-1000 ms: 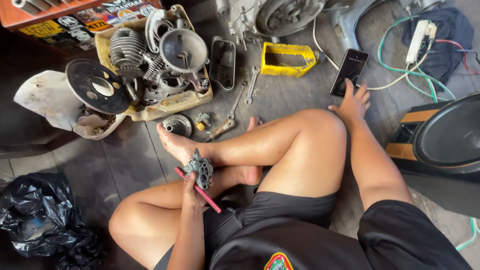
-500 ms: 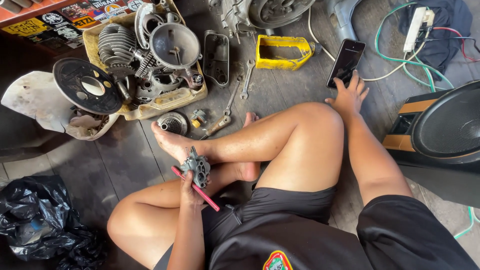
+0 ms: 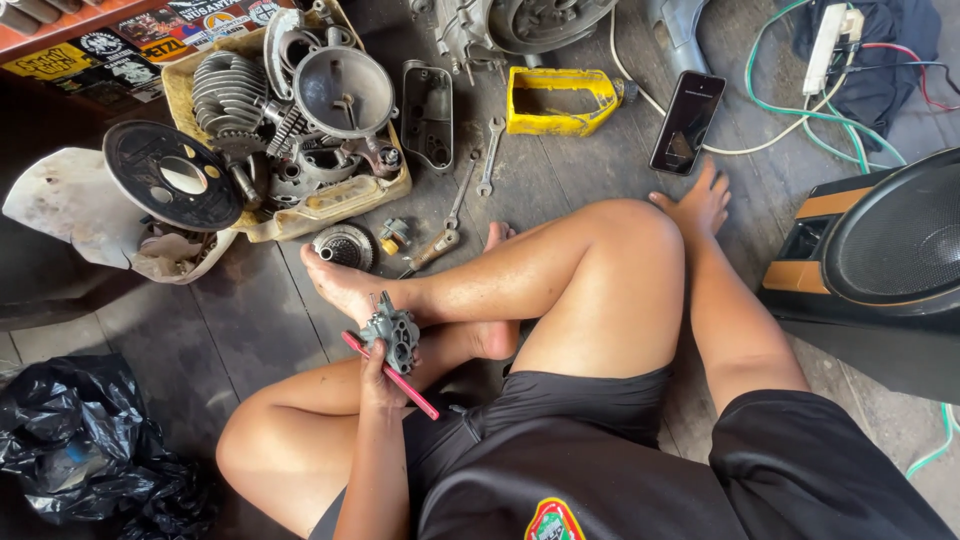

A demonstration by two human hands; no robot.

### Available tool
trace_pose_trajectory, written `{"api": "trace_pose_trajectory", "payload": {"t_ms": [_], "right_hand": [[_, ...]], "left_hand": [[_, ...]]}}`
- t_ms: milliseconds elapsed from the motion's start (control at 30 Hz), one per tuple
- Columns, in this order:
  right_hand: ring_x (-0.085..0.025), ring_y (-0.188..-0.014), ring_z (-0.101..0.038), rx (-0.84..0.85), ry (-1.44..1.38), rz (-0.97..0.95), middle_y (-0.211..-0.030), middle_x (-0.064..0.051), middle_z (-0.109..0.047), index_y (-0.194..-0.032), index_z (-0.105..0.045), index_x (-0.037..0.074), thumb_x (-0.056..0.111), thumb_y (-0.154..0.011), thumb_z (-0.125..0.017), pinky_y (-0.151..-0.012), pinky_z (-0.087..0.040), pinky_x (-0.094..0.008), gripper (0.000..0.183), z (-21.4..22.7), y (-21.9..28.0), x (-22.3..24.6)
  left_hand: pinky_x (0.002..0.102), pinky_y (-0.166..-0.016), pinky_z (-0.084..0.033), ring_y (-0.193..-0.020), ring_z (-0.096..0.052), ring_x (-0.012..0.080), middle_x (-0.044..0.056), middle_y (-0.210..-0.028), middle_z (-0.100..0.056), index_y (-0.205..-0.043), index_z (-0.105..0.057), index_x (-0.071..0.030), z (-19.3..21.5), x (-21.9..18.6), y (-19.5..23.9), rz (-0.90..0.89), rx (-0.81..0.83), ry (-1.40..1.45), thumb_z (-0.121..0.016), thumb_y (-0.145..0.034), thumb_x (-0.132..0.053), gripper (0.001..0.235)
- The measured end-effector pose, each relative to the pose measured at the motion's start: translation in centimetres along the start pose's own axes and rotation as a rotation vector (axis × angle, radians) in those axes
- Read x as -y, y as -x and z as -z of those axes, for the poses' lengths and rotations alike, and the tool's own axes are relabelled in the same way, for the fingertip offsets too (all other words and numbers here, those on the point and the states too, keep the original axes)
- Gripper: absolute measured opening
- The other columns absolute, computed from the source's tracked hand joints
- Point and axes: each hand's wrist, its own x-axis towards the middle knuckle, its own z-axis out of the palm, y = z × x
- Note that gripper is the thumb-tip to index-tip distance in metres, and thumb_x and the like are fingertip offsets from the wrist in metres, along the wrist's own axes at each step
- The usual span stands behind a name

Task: Cleaning the ports and internal components of a motorcycle carburetor using a brush and a small tool.

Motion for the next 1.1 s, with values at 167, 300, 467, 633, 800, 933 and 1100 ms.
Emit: {"api": "trace_pose_trajectory", "payload": {"t_ms": [167, 300, 467, 633, 800, 933, 1100], "right_hand": [[-0.041, -0.141, -0.039, 0.011, -0.021, -0.017, -0.153, -0.020, -0.036, -0.159, -0.019, 0.026, 0.042, -0.085, -0.090, -0.110, -0.040, -0.061, 0.105, -0.2, 0.2, -0.5], [-0.042, -0.140, -0.039, 0.053, -0.026, -0.024, -0.150, -0.021, -0.038, -0.162, -0.019, 0.024, 0.048, -0.086, -0.084, -0.107, -0.040, -0.064, 0.103, 1.4, 0.7, 1.1], [-0.045, -0.139, -0.035, 0.001, -0.056, -0.019, -0.152, -0.026, -0.037, -0.163, -0.018, 0.022, 0.036, -0.080, -0.083, -0.108, -0.036, -0.063, 0.107, 1.1, 1.0, 1.8], [-0.045, -0.135, -0.037, 0.026, -0.040, -0.089, -0.149, -0.025, -0.040, -0.162, -0.024, 0.017, 0.031, -0.082, -0.084, -0.104, -0.039, -0.063, 0.100, 0.7, 1.5, 1.7], [-0.049, -0.135, -0.036, 0.014, -0.071, -0.057, -0.149, -0.027, -0.037, -0.161, -0.024, 0.019, 0.027, -0.077, -0.086, -0.105, -0.037, -0.066, 0.105, 0.2, -0.5, 1.2], [-0.050, -0.135, -0.035, 0.024, -0.112, -0.028, -0.148, -0.027, -0.037, -0.162, -0.022, 0.017, 0.022, -0.078, -0.085, -0.107, -0.037, -0.063, 0.105, 0.9, 1.2, 1.4], [-0.050, -0.133, -0.036, 0.050, -0.091, -0.035, -0.144, -0.027, -0.040, -0.161, -0.023, 0.018, 0.017, -0.081, -0.084, -0.105, -0.039, -0.062, 0.100, 1.5, 1.6, 2.2]], "left_hand": [[0.051, -0.049, -0.058, -0.057, -0.070, 0.0381, 0.018, -0.081, -0.072, -0.104, -0.060, -0.011, -0.4, 0.0, 0.5, -0.002, -0.017, 0.013, -0.081, -0.086, -0.033, 0.035], [0.047, -0.051, -0.059, -0.060, -0.070, 0.0329, 0.013, -0.082, -0.071, -0.105, -0.055, -0.014, 1.1, 1.2, -0.8, 0.026, -0.059, -0.010, -0.081, -0.086, -0.037, 0.039], [0.034, -0.054, -0.055, -0.069, -0.067, 0.0248, 0.018, -0.097, -0.072, -0.126, -0.061, -0.001, 4.0, 1.6, -2.9, 0.155, 0.104, 0.074, -0.073, -0.090, -0.031, 0.048], [0.033, -0.054, -0.054, -0.062, -0.065, 0.0249, 0.020, -0.090, -0.070, -0.124, -0.059, 0.003, 3.8, 1.5, -2.4, 0.179, 0.032, 0.025, -0.074, -0.086, -0.036, 0.057], [0.030, -0.059, -0.054, -0.072, -0.065, 0.0224, 0.020, -0.111, -0.069, -0.136, -0.057, 0.006, 2.0, 0.6, -2.3, 0.162, 0.189, 0.046, -0.069, -0.091, -0.035, 0.061], [0.030, -0.060, -0.054, -0.073, -0.064, 0.0214, 0.019, -0.114, -0.068, -0.138, -0.054, 0.006, 1.5, -0.2, -1.0, 0.157, 0.202, 0.037, -0.066, -0.094, -0.036, 0.062], [0.030, -0.062, -0.053, -0.075, -0.063, 0.0210, 0.019, -0.117, -0.066, -0.138, -0.053, 0.006, 1.5, -0.7, -0.9, 0.192, 0.283, 0.142, -0.068, -0.094, -0.040, 0.065]]}}
